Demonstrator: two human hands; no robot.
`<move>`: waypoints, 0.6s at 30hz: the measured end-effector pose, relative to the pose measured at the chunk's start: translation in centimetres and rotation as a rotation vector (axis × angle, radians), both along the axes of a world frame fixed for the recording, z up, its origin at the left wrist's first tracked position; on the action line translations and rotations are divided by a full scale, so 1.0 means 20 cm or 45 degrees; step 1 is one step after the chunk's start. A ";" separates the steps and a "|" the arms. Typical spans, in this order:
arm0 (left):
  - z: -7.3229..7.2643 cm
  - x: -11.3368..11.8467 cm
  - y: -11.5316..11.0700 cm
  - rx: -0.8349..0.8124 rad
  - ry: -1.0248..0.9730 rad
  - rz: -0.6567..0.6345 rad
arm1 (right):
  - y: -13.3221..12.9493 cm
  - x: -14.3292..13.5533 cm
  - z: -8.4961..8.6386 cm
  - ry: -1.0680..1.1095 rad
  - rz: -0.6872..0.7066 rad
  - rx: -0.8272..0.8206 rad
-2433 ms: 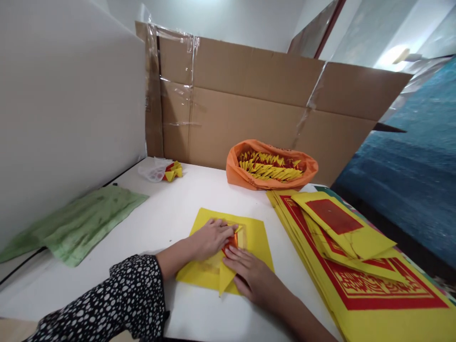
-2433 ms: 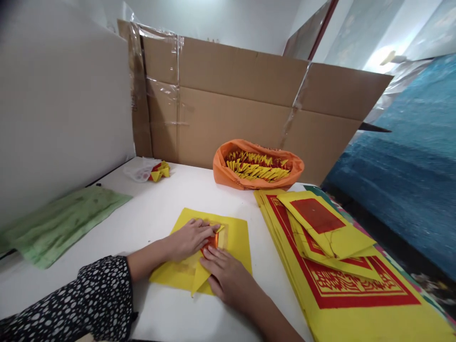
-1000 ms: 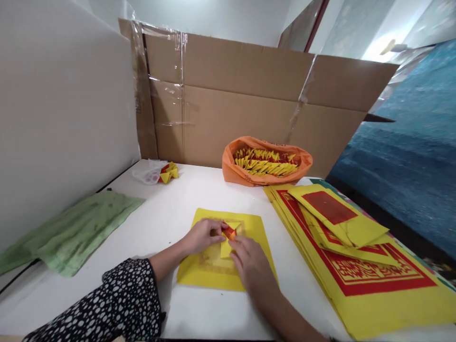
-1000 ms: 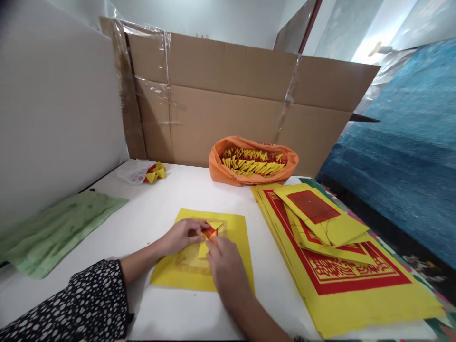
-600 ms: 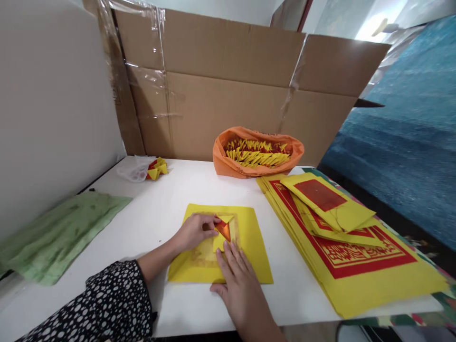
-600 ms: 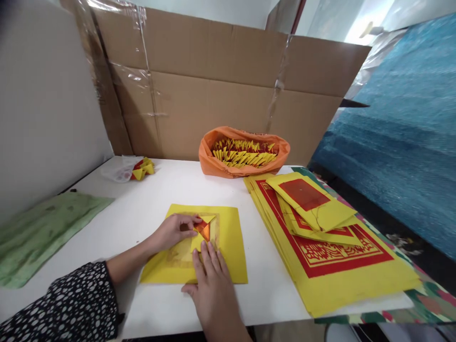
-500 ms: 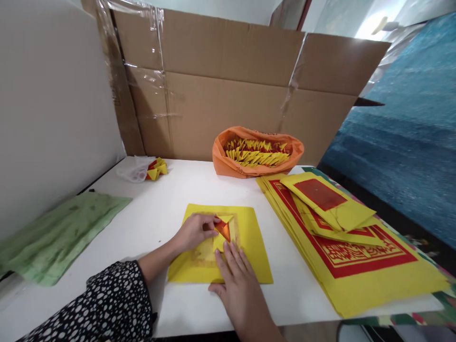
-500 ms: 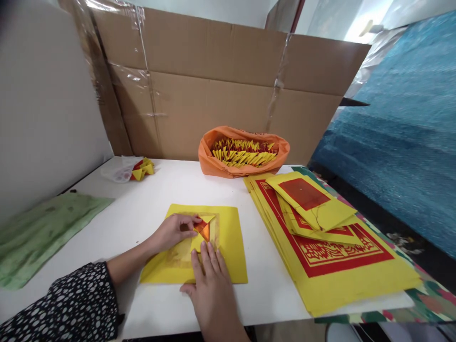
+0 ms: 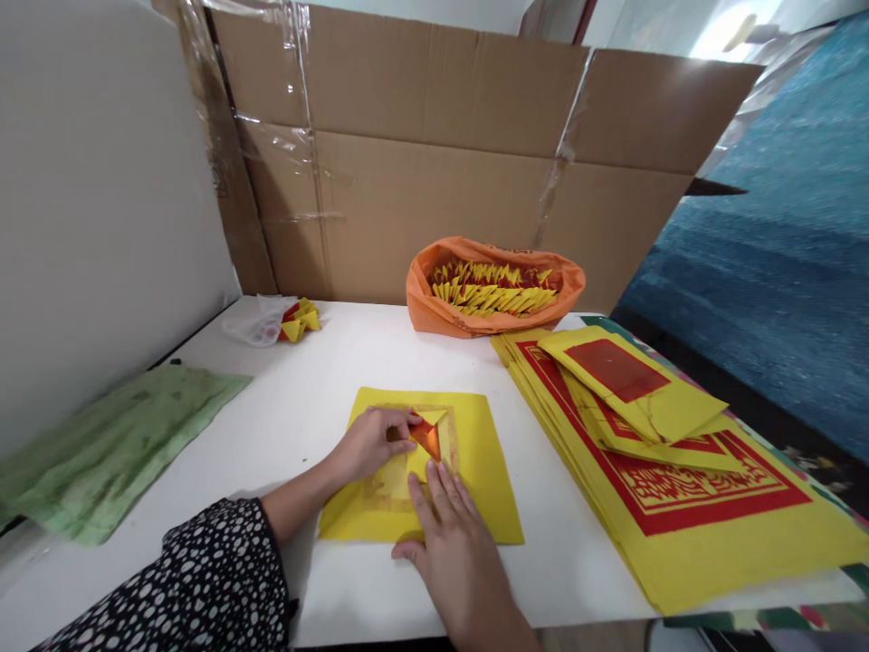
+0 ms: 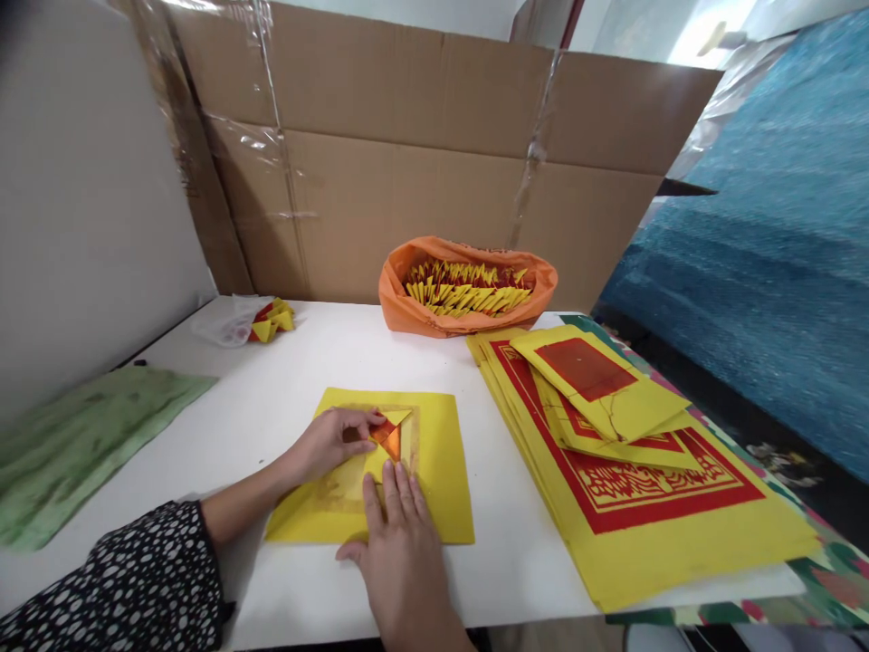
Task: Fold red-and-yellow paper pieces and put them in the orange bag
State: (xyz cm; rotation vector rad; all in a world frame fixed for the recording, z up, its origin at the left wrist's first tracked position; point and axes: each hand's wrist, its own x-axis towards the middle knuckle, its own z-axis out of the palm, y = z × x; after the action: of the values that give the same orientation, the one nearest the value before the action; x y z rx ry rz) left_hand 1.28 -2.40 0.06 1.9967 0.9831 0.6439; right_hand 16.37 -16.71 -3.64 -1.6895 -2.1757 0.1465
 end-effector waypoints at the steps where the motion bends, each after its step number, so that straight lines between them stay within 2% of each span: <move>1: 0.00 0.00 0.00 0.040 0.001 0.002 | 0.00 0.00 0.00 -0.015 -0.004 -0.013; 5: 0.03 0.03 0.02 0.206 0.103 0.021 | 0.01 -0.01 0.03 -0.080 -0.014 -0.071; 8: 0.06 0.06 0.05 0.176 0.178 0.016 | 0.02 -0.02 0.07 -0.097 -0.012 -0.108; 11: 0.07 0.08 0.08 0.186 0.142 0.013 | 0.02 -0.03 0.11 -0.090 -0.018 -0.123; 13: 0.05 0.08 0.08 0.099 0.072 0.051 | 0.02 -0.01 0.14 -0.063 -0.005 -0.126; 16: 0.03 0.08 0.06 -0.201 -0.152 0.109 | 0.06 0.06 0.18 0.073 -0.023 -0.083; 18: 0.03 0.08 0.04 -0.376 -0.353 0.154 | 0.11 0.10 0.20 0.238 -0.055 0.025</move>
State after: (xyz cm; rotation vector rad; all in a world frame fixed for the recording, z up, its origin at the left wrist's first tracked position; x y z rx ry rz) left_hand 2.82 -1.66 0.67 1.5527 0.9713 0.7700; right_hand 18.40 -14.43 0.33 -1.6403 -1.9969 0.2603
